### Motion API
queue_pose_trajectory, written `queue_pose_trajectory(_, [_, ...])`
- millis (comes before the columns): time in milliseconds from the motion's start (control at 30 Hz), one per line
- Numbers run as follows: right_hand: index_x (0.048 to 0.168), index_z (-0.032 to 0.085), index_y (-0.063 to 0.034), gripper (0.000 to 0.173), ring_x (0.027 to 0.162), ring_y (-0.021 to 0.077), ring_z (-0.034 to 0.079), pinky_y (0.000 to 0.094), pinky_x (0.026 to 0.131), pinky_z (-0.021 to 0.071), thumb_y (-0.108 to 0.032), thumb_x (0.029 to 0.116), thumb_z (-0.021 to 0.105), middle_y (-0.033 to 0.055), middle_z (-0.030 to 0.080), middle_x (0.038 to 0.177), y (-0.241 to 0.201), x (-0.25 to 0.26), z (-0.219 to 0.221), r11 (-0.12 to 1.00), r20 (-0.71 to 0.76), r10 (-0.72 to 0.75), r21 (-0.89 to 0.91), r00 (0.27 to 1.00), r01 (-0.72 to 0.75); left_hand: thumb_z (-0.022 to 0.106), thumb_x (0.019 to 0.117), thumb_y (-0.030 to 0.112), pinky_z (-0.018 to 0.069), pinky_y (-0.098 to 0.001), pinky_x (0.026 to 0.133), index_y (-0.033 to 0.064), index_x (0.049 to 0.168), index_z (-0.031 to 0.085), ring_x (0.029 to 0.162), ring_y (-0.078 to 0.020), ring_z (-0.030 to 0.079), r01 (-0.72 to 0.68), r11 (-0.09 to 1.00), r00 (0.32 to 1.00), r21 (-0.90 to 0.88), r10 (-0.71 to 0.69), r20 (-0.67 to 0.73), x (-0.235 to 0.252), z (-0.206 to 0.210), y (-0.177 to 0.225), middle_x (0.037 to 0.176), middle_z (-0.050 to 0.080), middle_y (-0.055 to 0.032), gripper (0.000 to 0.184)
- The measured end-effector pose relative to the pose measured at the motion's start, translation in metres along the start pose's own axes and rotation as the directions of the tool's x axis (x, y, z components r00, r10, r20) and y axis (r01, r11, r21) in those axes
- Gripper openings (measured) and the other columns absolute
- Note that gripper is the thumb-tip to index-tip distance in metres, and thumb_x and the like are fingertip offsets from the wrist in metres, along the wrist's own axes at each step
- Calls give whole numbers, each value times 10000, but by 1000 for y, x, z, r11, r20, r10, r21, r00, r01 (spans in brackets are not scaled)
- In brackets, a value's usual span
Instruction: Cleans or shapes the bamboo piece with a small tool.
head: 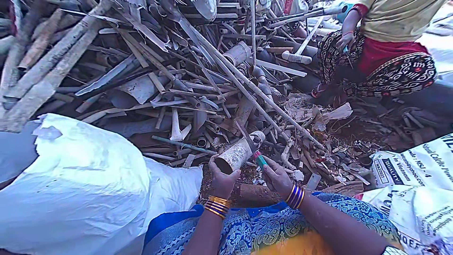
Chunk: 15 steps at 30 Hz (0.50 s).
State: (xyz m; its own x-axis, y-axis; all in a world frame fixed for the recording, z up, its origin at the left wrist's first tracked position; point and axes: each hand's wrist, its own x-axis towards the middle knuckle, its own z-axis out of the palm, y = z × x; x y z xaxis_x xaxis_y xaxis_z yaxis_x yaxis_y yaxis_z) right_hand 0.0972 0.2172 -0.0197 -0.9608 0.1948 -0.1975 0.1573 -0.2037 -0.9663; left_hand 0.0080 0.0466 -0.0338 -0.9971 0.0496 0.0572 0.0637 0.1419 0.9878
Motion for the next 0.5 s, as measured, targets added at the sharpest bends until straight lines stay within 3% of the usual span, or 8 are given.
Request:
queue_pose_trajectory(100, [1593, 259, -5, 511, 431, 43, 406, 201, 398, 379, -149, 1110, 341, -25, 468, 654, -3, 4, 0, 998, -201, -54, 25, 978, 60, 774, 528, 108, 521, -357, 977, -38, 1504, 275, 1208, -204, 589, -22, 999, 1000, -38, 23, 8, 0, 0, 0, 1396, 512, -238, 1106])
queue_pose_trajectory(233, [1589, 328, -55, 524, 473, 54, 408, 220, 438, 368, -214, 1093, 392, -26, 481, 688, -7, 1, -9, 988, 57, 49, -146, 997, -40, 769, 520, 90, 531, -325, 957, -34, 1508, 267, 1180, -171, 601, -11, 994, 1000, -109, 11, -2, 2, -2, -3, 1372, 523, -217, 1115])
queue_pose_trajectory(333, [1577, 305, -13, 513, 452, 36, 412, 191, 416, 372, -175, 1096, 379, -30, 492, 672, -10, 2, -8, 999, -56, -37, -34, 998, 35, 772, 525, 86, 512, -360, 983, -46, 1517, 255, 1217, -212, 581, -20, 997, 1000, -69, 20, -1, 5, -6, -1, 1409, 498, -251, 1127])
queue_pose_trajectory(400, [1591, 271, -10, 513, 445, 44, 406, 203, 412, 372, -163, 1110, 360, -23, 475, 665, -8, 3, -8, 999, -116, -25, -41, 993, 21, 767, 516, 106, 529, -312, 959, -45, 1509, 255, 1190, -163, 599, -24, 995, 1000, -100, 24, 0, 6, -6, -1, 1381, 518, -221, 1127])
queue_pose_trajectory(500, [1583, 339, -57, 544, 494, 50, 419, 223, 465, 389, -247, 1076, 394, -35, 480, 703, -2, -1, -11, 980, 129, 35, -196, 991, -9, 764, 509, 90, 546, -288, 922, -24, 1507, 256, 1141, -131, 618, 19, 980, 999, -197, -26, -35, 8, -5, -3, 1345, 536, -187, 1126])
